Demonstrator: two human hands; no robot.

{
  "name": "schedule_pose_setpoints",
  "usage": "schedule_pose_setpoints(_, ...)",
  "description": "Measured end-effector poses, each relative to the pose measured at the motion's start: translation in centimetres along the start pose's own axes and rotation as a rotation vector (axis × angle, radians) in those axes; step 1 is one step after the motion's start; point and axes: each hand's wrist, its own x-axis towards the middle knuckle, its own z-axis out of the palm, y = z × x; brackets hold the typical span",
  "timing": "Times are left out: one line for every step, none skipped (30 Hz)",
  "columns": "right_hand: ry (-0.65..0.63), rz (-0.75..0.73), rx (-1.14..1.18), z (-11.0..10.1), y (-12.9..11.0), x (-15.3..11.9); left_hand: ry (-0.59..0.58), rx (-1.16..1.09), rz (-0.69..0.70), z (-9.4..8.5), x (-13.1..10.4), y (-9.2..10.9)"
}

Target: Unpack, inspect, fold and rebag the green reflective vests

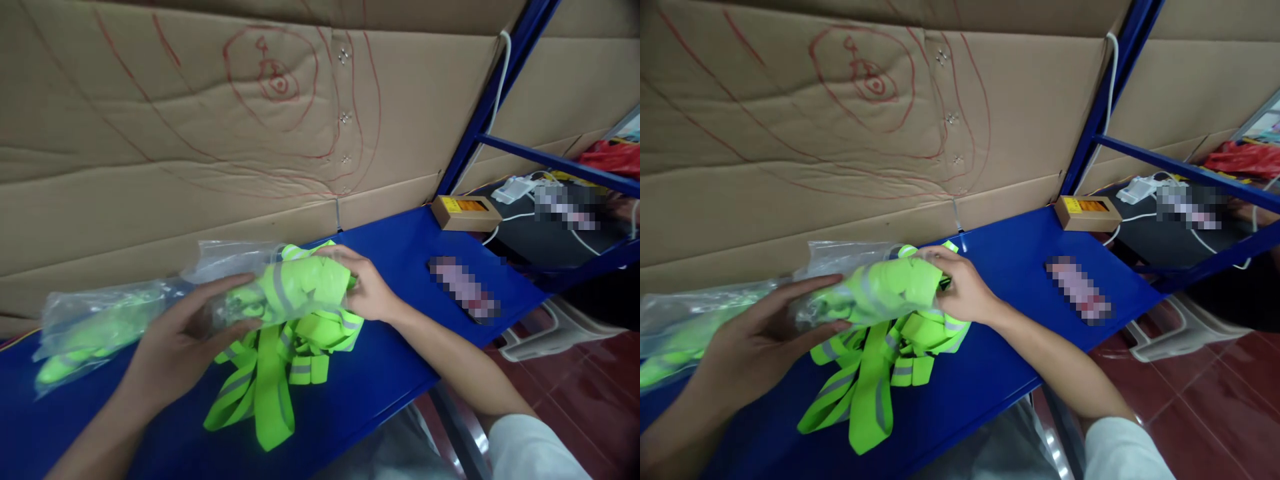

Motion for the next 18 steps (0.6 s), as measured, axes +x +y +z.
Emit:
schedule_pose_setpoints(0.013,0.051,0.034,-0.4,-0.1,0.2,0.043,0.007,-0.06,-0.7,-0.7,-0.2)
schedule_pose_setpoints(0.03,0.114,0.082,-0.9,-0.2,0.3,0.091,-0.001,-0.126,-1.4,-1.4,-0.5)
schedule_pose_setpoints(0.051,0.188,0.146,-1.4,-0.2,0.5,0.148,-0.02,-0.185,-2.3,-2.1,-0.8)
schedule_pose_setpoints(0.078,0.269,0.221,-1.8,-0.1,0.7,0.223,-0.051,-0.226,-3.1,-2.7,-1.2)
schedule_pose_setpoints(0.114,0.355,0.3,-2.2,0.1,0.8,0.307,-0.095,-0.251,-3.9,-3.2,-1.5)
schedule_pose_setpoints(0.161,0.437,0.374,-2.4,0.2,0.9,0.387,-0.153,-0.268,-4.5,-3.6,-1.9)
schedule_pose_setpoints(0.212,0.509,0.438,-2.5,0.4,1.0,0.445,-0.228,-0.282,-5.0,-3.8,-2.2)
schedule_pose_setpoints(0.258,0.567,0.486,-2.3,0.6,1.0,0.456,-0.32,-0.295,-5.1,-3.9,-2.5)
schedule_pose_setpoints(0.292,0.606,0.516,-2.0,0.7,0.9,0.411,-0.423,-0.309,-5.0,-4.0,-2.9)
schedule_pose_setpoints(0.308,0.627,0.526,-1.6,0.8,0.8,0.316,-0.513,-0.326,-4.5,-4.0,-3.2)
schedule_pose_setpoints(0.303,0.63,0.516,-1.0,0.9,0.7,0.191,-0.581,-0.344,-3.8,-4.1,-3.5)
schedule_pose_setpoints(0.278,0.613,0.486,-0.4,0.9,0.5,0.074,-0.626,-0.347,-2.9,-4.2,-3.9)
schedule_pose_setpoints(0.238,0.576,0.435,0.3,0.8,0.4,-0.018,-0.652,-0.35,-1.8,-4.4,-4.2)
schedule_pose_setpoints(0.193,0.518,0.366,1.0,0.6,0.2,-0.068,-0.659,-0.363,-0.9,-4.8,-4.5)
schedule_pose_setpoints(0.141,0.444,0.285,1.6,0.3,-0.1,-0.07,-0.65,-0.383,0.0,-5.2,-4.8)
schedule_pose_setpoints(0.084,0.365,0.203,2.1,0.0,-0.3,-0.044,-0.635,-0.407,0.7,-5.6,-5.0)
schedule_pose_setpoints(0.025,0.291,0.132,2.5,-0.4,-0.5,0.002,-0.617,-0.426,1.2,-6.0,-5.2)
schedule_pose_setpoints(-0.024,0.236,0.08,2.8,-0.9,-0.7,0.06,-0.603,-0.435,1.4,-6.3,-5.2)
